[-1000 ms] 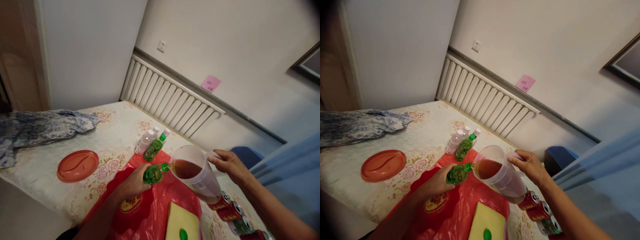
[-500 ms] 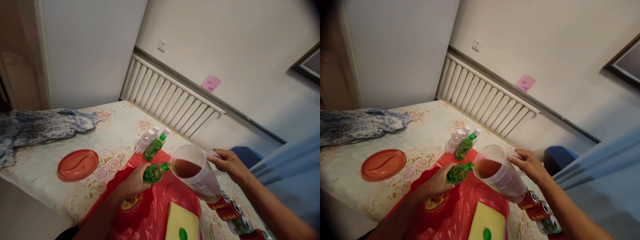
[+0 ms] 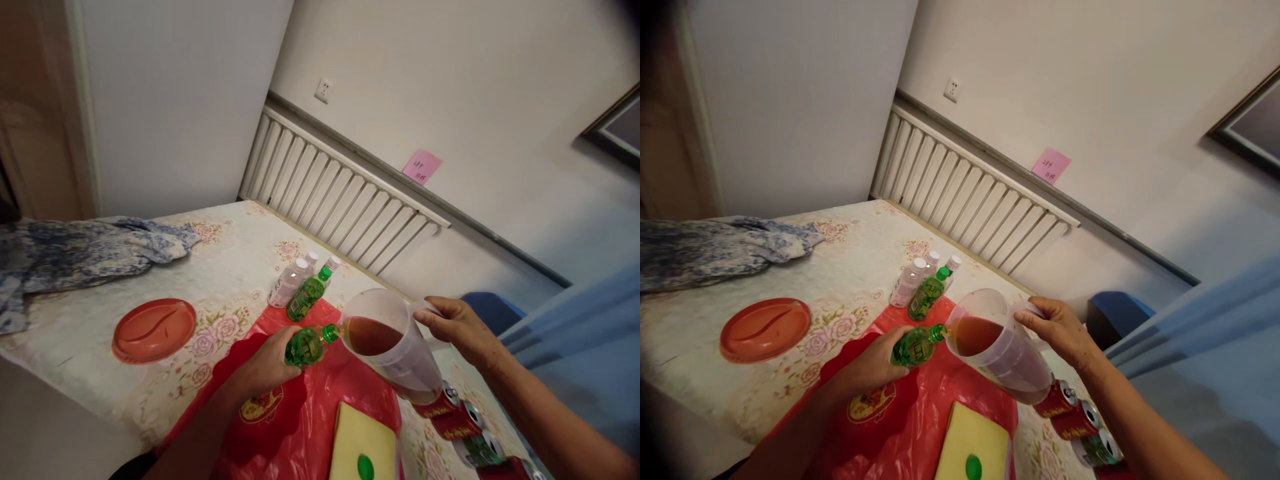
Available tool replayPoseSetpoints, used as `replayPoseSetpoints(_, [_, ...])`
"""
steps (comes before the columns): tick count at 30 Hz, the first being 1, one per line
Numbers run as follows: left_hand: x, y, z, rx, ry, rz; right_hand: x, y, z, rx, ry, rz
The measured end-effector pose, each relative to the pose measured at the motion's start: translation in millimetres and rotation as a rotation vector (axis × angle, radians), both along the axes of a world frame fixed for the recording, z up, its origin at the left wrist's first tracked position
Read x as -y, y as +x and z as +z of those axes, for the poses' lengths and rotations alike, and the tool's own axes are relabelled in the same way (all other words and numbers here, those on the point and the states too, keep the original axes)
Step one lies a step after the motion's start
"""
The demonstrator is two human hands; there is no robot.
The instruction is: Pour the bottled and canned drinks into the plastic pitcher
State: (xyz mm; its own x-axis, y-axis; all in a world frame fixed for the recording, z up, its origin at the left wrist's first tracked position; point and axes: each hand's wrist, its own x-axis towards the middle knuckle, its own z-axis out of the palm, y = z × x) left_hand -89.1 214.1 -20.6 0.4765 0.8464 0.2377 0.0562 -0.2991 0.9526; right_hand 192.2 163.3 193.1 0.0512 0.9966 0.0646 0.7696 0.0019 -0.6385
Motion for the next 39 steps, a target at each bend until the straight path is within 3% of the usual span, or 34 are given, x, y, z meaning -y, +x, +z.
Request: replayPoseSetpoints(39, [-1.8, 0.6, -4.4, -0.007, 0.025, 0.013, -3.0, 2.6, 1.5, 0.052, -0.021, 0.028])
